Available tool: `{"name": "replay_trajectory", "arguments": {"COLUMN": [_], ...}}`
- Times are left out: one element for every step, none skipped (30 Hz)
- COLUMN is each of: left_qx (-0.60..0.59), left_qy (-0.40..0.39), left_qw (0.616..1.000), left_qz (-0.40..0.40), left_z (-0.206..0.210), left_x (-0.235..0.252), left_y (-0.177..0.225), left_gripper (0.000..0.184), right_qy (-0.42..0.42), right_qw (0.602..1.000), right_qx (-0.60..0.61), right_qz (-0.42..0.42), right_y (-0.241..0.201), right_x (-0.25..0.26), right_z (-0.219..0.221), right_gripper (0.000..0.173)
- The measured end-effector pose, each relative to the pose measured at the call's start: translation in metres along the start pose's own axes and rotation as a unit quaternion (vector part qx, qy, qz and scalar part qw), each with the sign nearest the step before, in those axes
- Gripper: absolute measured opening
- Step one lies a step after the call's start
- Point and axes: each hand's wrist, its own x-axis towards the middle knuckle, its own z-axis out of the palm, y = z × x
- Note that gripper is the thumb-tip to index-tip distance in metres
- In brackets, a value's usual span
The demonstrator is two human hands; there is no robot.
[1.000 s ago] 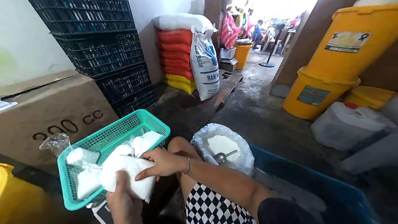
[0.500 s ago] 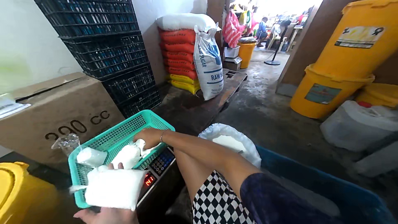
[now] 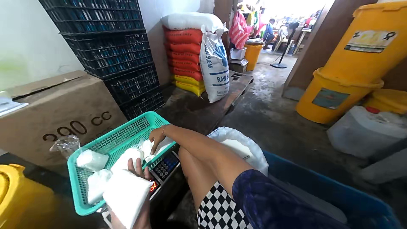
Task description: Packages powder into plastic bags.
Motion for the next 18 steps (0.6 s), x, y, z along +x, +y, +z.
{"name": "replay_trajectory", "arguments": {"left_qx": [0.0, 0.0, 0.001, -0.006, -0.008, -0.001, 0.008, 0.024, 0.03, 0.039, 0.05, 0.064, 0.08, 0.091, 0.103, 0.111, 0.111, 0.102], "left_qy": [0.0, 0.004, 0.007, 0.005, -0.003, -0.012, -0.018, -0.016, -0.01, 0.0, 0.01, 0.021, 0.037, 0.053, 0.062, 0.061, 0.056, 0.05], "left_qw": [1.0, 1.0, 1.0, 1.0, 1.0, 1.0, 1.0, 0.999, 0.999, 0.998, 0.996, 0.993, 0.989, 0.986, 0.982, 0.98, 0.98, 0.981], "left_qz": [0.0, 0.003, 0.01, 0.015, 0.018, 0.02, 0.023, 0.03, 0.042, 0.059, 0.078, 0.098, 0.117, 0.132, 0.144, 0.152, 0.155, 0.155], "left_z": [-0.001, -0.002, -0.003, -0.004, -0.007, -0.009, -0.012, -0.013, -0.012, -0.01, -0.009, -0.01, -0.011, -0.013, -0.015, -0.017, -0.018, -0.018], "left_x": [0.0, -0.001, -0.002, -0.002, -0.001, 0.0, 0.002, 0.002, 0.002, 0.002, 0.001, 0.0, 0.0, 0.001, 0.002, 0.002, 0.003, 0.003], "left_y": [0.001, 0.002, 0.002, 0.002, 0.003, 0.003, 0.004, 0.006, 0.008, 0.01, 0.012, 0.013, 0.013, 0.012, 0.012, 0.011, 0.009, 0.006], "left_gripper": [0.077, 0.084, 0.089, 0.092, 0.096, 0.1, 0.102, 0.102, 0.099, 0.094, 0.09, 0.085, 0.079, 0.073, 0.067, 0.063, 0.061, 0.061], "right_qy": [-0.007, -0.017, -0.029, -0.038, -0.04, -0.038, -0.028, -0.015, 0.004, 0.031, 0.061, 0.094, 0.129, 0.173, 0.219, 0.259, 0.286, 0.298], "right_qw": [1.0, 1.0, 0.999, 0.999, 0.999, 0.999, 0.999, 0.999, 0.999, 0.997, 0.994, 0.99, 0.984, 0.974, 0.96, 0.945, 0.93, 0.916], "right_qx": [0.0, -0.004, -0.013, -0.022, -0.031, -0.032, -0.027, -0.018, 0.0, 0.021, 0.042, 0.068, 0.098, 0.127, 0.154, 0.178, 0.207, 0.245], "right_qz": [0.001, 0.002, 0.004, 0.004, 0.001, -0.006, -0.021, -0.036, -0.048, -0.063, -0.075, -0.077, -0.069, -0.069, -0.078, -0.091, -0.101, -0.105], "right_y": [0.001, 0.0, -0.002, -0.004, -0.005, -0.004, -0.002, 0.0, 0.002, 0.005, 0.008, 0.007, 0.002, -0.004, -0.012, -0.024, -0.039, -0.055], "right_x": [0.0, 0.0, 0.0, -0.002, -0.004, -0.007, -0.01, -0.013, -0.014, -0.014, -0.015, -0.022, -0.032, -0.041, -0.051, -0.061, -0.073, -0.084], "right_z": [-0.002, -0.003, -0.004, -0.004, -0.005, -0.005, -0.005, -0.005, -0.004, -0.004, -0.005, -0.008, -0.011, -0.013, -0.015, -0.017, -0.019, -0.018], "right_gripper": [0.063, 0.062, 0.062, 0.06, 0.058, 0.055, 0.051, 0.048, 0.043, 0.037, 0.033, 0.032, 0.033, 0.034, 0.035, 0.034, 0.031, 0.029]}}
